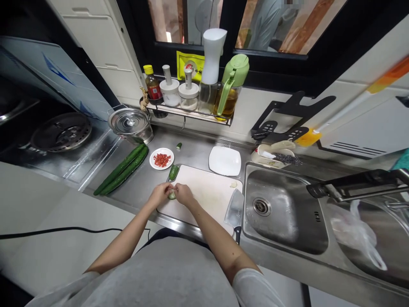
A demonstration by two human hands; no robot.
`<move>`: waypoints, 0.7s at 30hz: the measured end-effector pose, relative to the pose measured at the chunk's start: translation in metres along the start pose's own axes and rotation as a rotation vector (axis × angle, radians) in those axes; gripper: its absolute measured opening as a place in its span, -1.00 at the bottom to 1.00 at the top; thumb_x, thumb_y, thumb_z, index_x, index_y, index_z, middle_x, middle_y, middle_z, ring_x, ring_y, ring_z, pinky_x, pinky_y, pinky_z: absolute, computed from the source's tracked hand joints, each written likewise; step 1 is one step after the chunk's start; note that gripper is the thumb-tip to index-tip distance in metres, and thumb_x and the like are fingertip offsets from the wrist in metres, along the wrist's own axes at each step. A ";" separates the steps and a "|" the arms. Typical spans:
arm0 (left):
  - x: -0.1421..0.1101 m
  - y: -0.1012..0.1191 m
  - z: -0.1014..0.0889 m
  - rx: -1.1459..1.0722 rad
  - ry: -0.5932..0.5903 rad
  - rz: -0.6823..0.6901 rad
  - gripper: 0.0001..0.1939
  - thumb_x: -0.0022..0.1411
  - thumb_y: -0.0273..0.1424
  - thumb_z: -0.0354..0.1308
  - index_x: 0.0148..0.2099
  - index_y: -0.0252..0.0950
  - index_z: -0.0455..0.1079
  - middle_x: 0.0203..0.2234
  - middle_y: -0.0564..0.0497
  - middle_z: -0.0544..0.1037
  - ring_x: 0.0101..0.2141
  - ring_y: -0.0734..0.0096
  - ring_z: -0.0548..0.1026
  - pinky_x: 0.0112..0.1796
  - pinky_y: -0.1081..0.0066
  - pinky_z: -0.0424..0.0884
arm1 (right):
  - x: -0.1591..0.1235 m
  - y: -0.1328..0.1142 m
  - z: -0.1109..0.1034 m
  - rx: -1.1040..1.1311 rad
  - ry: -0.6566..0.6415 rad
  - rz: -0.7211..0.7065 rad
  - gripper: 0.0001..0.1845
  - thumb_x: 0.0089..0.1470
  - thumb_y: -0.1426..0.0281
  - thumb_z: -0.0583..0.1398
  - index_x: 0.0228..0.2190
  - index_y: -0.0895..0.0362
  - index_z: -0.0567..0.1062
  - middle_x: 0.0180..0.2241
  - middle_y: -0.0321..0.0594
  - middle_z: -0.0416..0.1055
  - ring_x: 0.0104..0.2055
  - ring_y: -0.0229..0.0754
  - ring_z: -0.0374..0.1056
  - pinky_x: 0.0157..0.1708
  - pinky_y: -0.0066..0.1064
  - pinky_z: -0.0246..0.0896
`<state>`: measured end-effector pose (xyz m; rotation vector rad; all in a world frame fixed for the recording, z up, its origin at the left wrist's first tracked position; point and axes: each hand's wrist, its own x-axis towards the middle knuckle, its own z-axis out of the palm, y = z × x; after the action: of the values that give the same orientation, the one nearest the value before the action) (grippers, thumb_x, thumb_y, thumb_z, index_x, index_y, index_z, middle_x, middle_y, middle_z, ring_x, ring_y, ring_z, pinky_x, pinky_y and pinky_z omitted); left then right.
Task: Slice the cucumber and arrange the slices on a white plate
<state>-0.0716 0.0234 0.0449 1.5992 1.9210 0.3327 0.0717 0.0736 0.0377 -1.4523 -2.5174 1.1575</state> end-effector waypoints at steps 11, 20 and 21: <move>-0.002 -0.005 0.002 0.091 -0.025 -0.043 -0.79 0.15 -0.51 0.08 -0.17 -0.21 0.43 -0.25 -0.01 0.50 -0.22 0.37 0.43 -0.17 0.42 0.28 | -0.005 -0.004 0.006 -0.200 -0.029 0.034 -0.76 0.22 0.33 -0.01 -0.19 0.12 0.40 -0.19 -0.10 0.47 -0.18 -0.14 0.36 -0.30 -0.42 0.09; 0.015 0.019 0.013 -0.083 0.141 -0.031 -0.81 0.21 -0.36 0.06 -0.14 -0.21 0.42 -0.19 -0.02 0.50 -0.27 0.40 0.46 -0.17 0.41 0.34 | -0.025 0.032 -0.032 0.011 0.236 0.126 -0.71 0.21 0.26 0.01 -0.13 0.09 0.41 -0.26 -0.21 0.49 -0.21 -0.22 0.35 -0.29 -0.48 0.08; 0.020 0.026 0.015 -0.109 0.153 -0.008 -0.81 0.21 -0.35 0.05 -0.14 -0.21 0.42 -0.19 -0.02 0.50 -0.27 0.41 0.46 -0.17 0.41 0.34 | -0.029 0.044 -0.044 0.040 0.284 0.172 -0.70 0.20 0.26 0.01 -0.12 0.10 0.41 -0.29 -0.22 0.49 -0.25 -0.22 0.35 -0.31 -0.49 0.08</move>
<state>-0.0435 0.0459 0.0416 1.5323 1.9857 0.5616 0.1368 0.0909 0.0526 -1.7126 -2.2066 0.9354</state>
